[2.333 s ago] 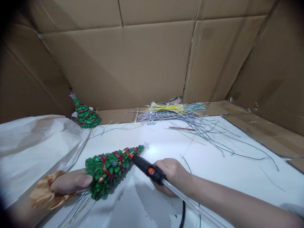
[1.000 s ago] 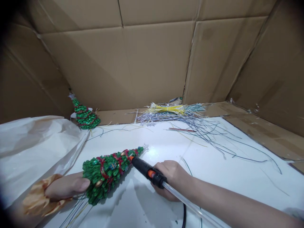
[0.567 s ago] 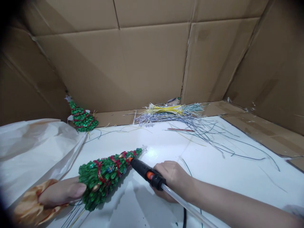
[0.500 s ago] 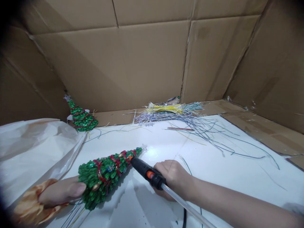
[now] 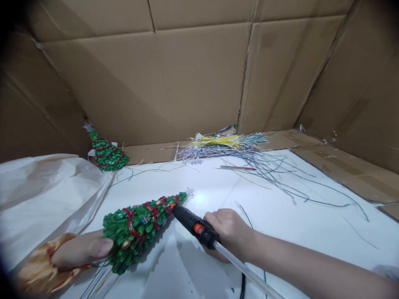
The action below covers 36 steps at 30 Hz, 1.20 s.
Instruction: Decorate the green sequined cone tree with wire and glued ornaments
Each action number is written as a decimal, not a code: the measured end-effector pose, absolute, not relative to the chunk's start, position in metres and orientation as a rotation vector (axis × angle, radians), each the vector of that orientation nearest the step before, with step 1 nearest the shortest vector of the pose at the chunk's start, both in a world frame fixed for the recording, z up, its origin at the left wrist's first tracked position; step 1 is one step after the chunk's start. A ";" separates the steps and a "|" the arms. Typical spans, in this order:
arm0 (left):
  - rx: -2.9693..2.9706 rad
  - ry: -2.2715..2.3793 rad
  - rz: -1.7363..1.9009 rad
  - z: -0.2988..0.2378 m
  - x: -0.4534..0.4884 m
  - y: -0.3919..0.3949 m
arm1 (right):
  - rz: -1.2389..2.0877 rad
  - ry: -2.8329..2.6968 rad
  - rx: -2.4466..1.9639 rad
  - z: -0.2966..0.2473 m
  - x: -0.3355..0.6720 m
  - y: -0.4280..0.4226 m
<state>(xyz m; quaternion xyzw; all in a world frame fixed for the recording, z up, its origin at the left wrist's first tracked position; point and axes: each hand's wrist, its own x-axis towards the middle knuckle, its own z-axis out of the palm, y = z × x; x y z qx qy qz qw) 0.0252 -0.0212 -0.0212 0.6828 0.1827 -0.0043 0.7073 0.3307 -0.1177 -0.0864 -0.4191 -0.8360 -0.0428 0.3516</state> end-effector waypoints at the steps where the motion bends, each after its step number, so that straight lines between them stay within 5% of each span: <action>1: 1.516 0.408 -0.006 -0.021 0.025 -0.021 | -0.107 -2.168 -1.086 -0.086 0.331 -0.118; 36: 1.541 0.467 -0.021 -0.018 0.027 -0.024 | -0.152 -2.209 -1.070 -0.078 0.331 -0.119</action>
